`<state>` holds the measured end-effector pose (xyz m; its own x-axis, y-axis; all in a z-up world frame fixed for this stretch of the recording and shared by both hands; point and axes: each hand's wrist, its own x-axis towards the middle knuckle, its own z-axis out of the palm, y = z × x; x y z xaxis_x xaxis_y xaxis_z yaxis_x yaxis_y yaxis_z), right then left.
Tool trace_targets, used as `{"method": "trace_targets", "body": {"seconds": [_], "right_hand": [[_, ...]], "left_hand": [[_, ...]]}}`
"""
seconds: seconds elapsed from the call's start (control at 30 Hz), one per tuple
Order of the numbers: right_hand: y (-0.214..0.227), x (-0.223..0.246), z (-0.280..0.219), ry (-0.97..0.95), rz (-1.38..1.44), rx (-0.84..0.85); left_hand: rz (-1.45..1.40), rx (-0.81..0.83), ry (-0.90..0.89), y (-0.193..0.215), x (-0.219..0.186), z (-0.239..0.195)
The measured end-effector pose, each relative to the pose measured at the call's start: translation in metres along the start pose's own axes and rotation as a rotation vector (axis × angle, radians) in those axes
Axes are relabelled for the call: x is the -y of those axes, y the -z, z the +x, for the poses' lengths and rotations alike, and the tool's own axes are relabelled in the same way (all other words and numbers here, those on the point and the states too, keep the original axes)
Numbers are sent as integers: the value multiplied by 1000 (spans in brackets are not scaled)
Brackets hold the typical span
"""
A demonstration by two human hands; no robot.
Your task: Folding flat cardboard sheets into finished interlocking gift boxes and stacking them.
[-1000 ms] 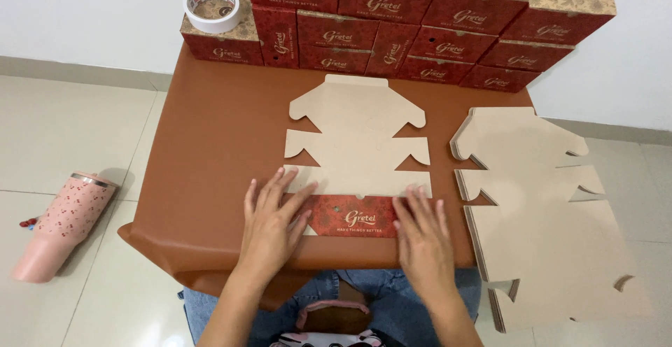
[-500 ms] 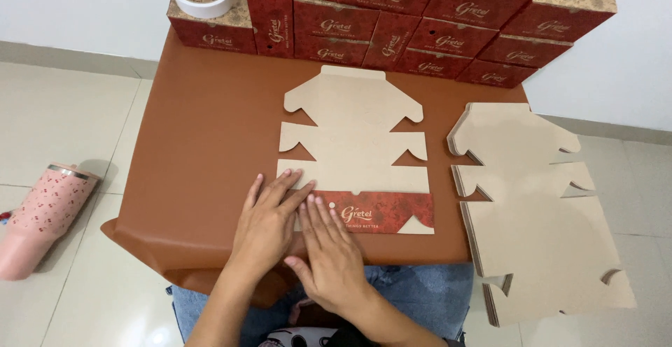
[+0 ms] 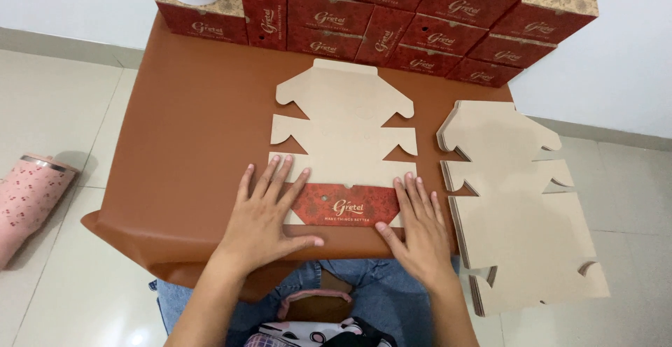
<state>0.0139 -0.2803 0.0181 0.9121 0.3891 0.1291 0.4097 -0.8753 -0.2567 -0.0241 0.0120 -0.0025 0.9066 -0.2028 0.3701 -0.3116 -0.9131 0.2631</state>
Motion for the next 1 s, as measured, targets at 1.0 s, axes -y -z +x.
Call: {"method": "trace_targets", "body": {"seconds": [1.0], "right_hand": [[29, 3, -17, -368, 790, -309]], "left_hand": [[-631, -132, 485, 55, 2, -13]]}}
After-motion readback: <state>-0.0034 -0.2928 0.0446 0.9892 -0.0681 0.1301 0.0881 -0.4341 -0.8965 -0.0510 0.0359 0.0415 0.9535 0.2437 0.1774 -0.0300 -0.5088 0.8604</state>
